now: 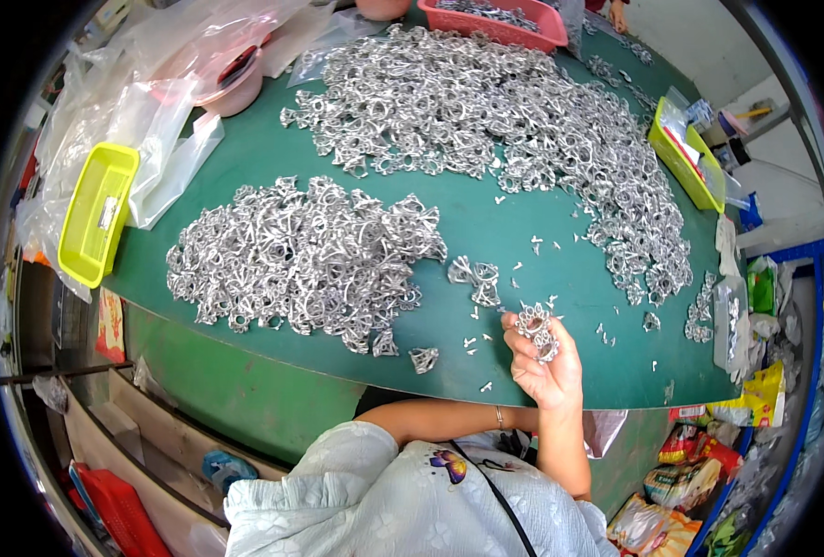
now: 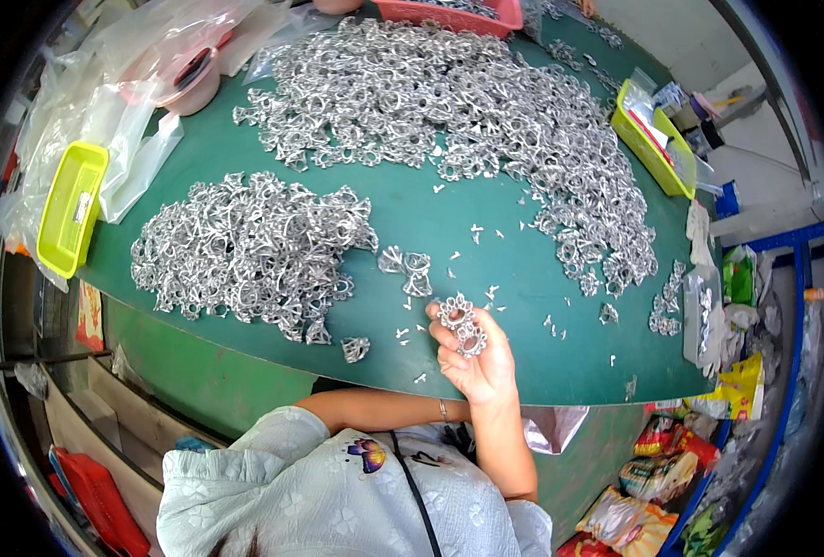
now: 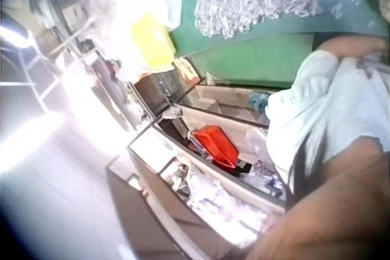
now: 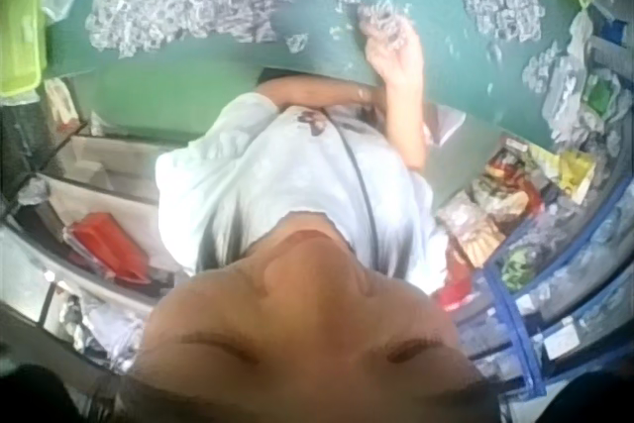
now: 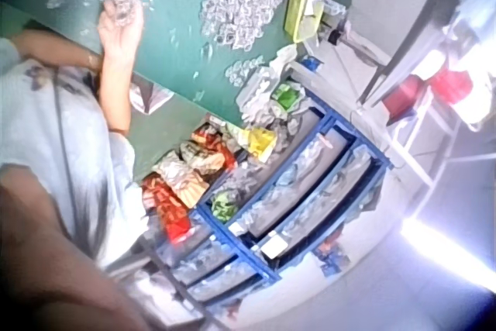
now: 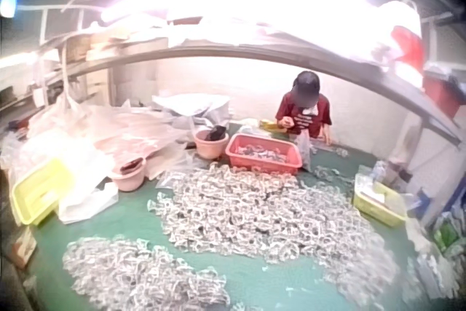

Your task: The person joins small silver-colored metal pieces by hand to form circular decorative components and places the completed units into a small yellow tray.

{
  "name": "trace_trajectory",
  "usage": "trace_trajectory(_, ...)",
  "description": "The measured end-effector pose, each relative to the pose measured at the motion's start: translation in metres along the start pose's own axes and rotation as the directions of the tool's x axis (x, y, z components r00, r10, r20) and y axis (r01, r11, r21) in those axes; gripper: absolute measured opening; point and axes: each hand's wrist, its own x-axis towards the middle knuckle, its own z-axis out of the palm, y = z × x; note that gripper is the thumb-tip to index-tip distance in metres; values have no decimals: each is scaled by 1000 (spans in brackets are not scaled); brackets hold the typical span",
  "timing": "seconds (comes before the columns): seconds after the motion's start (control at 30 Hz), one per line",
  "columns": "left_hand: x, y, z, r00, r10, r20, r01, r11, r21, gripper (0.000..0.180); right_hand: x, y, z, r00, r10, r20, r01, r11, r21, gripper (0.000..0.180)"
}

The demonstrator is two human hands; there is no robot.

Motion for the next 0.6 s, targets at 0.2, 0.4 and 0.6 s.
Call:
trace_trajectory(0.2,-8,2,3,999,-40,-3,40,998,46,16,-75,-30,-49,933,-326,152,344,686,-641,23)
trace_trajectory(0.4,-16,6,0,994,-97,-53,102,989,109,16,-168,-67,-124,785,-596,-167,-144,86,-986,15)
trace_trajectory(0.6,-17,14,-5,982,-169,-88,181,970,165,16,-140,-77,-224,455,-874,169,-554,-427,-715,22)
